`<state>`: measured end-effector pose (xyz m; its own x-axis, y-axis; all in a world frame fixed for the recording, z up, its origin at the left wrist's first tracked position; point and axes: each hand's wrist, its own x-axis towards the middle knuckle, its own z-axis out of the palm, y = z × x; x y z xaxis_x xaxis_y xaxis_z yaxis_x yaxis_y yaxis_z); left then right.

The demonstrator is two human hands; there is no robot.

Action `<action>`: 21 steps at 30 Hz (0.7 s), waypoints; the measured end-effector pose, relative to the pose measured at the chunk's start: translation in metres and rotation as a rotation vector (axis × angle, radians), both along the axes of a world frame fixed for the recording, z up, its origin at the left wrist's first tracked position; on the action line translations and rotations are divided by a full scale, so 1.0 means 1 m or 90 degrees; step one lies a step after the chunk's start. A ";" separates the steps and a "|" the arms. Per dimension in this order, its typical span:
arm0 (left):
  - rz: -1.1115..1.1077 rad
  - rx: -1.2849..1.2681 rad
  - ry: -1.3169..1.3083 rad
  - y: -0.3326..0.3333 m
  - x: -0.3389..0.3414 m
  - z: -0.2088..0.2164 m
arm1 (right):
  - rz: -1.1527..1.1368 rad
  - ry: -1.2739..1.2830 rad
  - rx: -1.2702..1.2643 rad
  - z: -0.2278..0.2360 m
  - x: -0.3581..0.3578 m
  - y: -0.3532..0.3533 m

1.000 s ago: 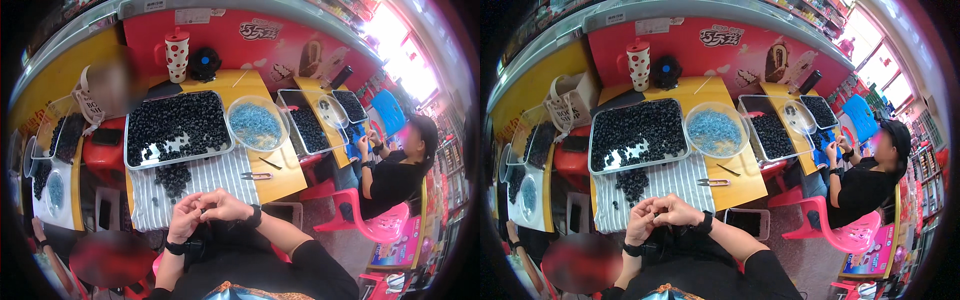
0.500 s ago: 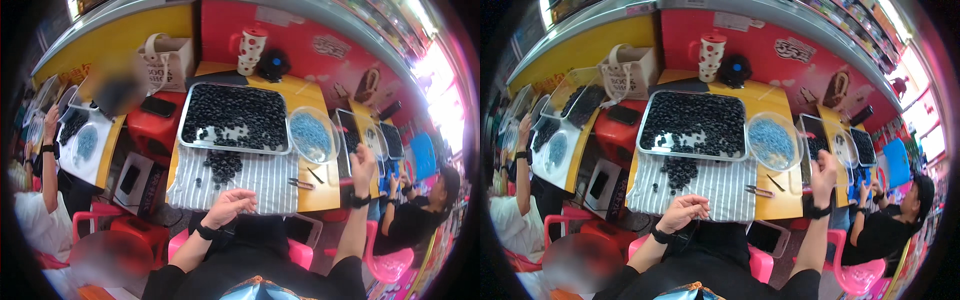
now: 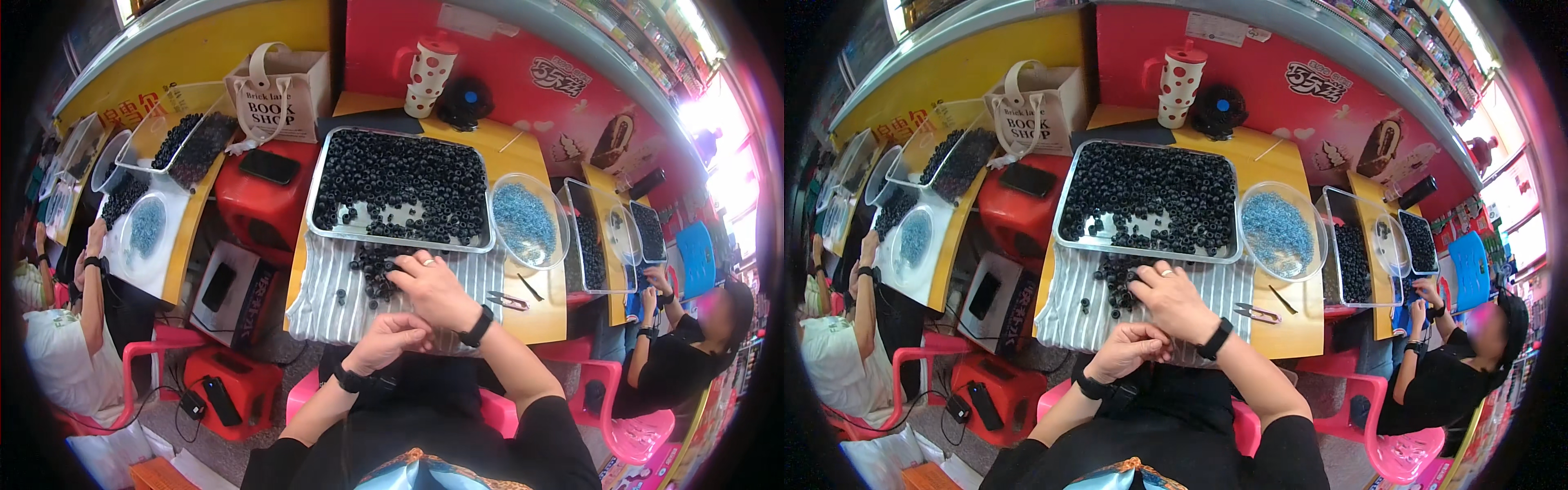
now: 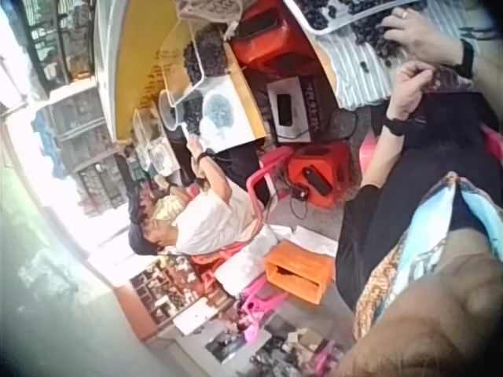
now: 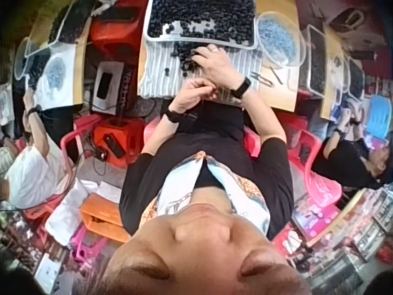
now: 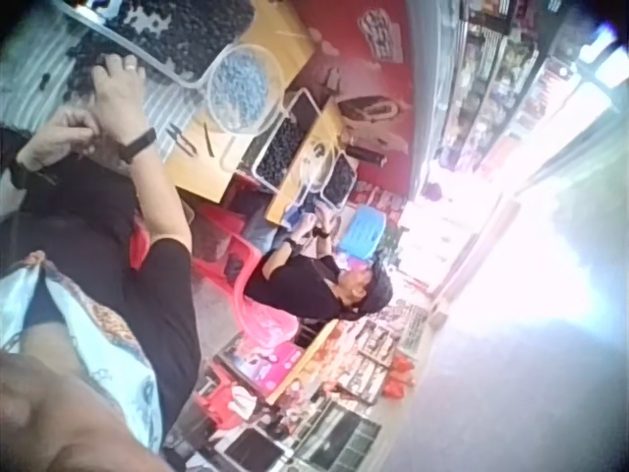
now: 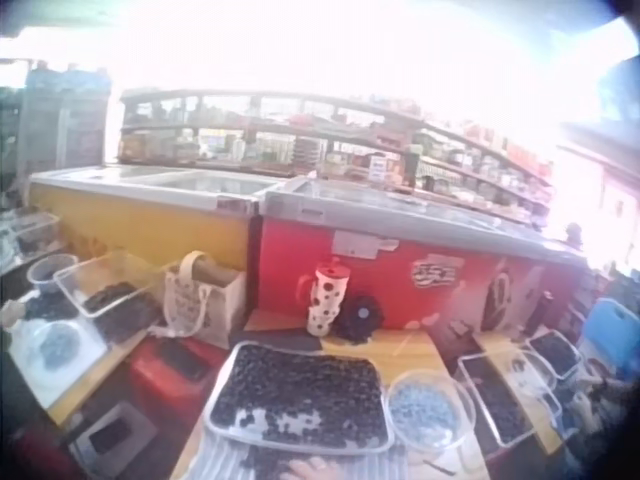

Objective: Manually picking and sorting small black beads from a tray in a workshop environment.

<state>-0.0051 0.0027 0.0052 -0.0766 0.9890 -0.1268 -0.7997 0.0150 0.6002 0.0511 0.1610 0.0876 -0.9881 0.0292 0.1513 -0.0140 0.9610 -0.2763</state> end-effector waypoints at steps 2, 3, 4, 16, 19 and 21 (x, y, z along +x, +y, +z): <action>-0.002 0.011 0.006 0.002 0.001 0.001 | -0.029 0.031 -0.005 -0.013 0.020 0.009; -0.004 0.012 0.010 0.003 0.000 0.003 | -0.034 0.039 -0.018 -0.012 0.030 0.012; -0.007 0.014 0.014 0.004 -0.001 0.004 | -0.060 0.076 -0.058 -0.013 0.040 0.014; 0.027 0.036 0.009 0.009 -0.001 0.009 | -0.400 0.189 -0.262 -0.030 0.098 0.022; 0.035 0.033 0.010 0.007 -0.001 0.007 | -0.414 0.142 -0.252 -0.036 0.103 0.019; 0.034 0.042 0.015 0.007 -0.001 0.005 | -0.391 0.114 -0.318 -0.037 0.106 0.015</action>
<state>-0.0061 0.0094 0.0105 -0.1320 0.9895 -0.0586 -0.7841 -0.0680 0.6170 0.1570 0.1757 0.0501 -0.7363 0.6639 0.1312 0.3913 0.5758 -0.7179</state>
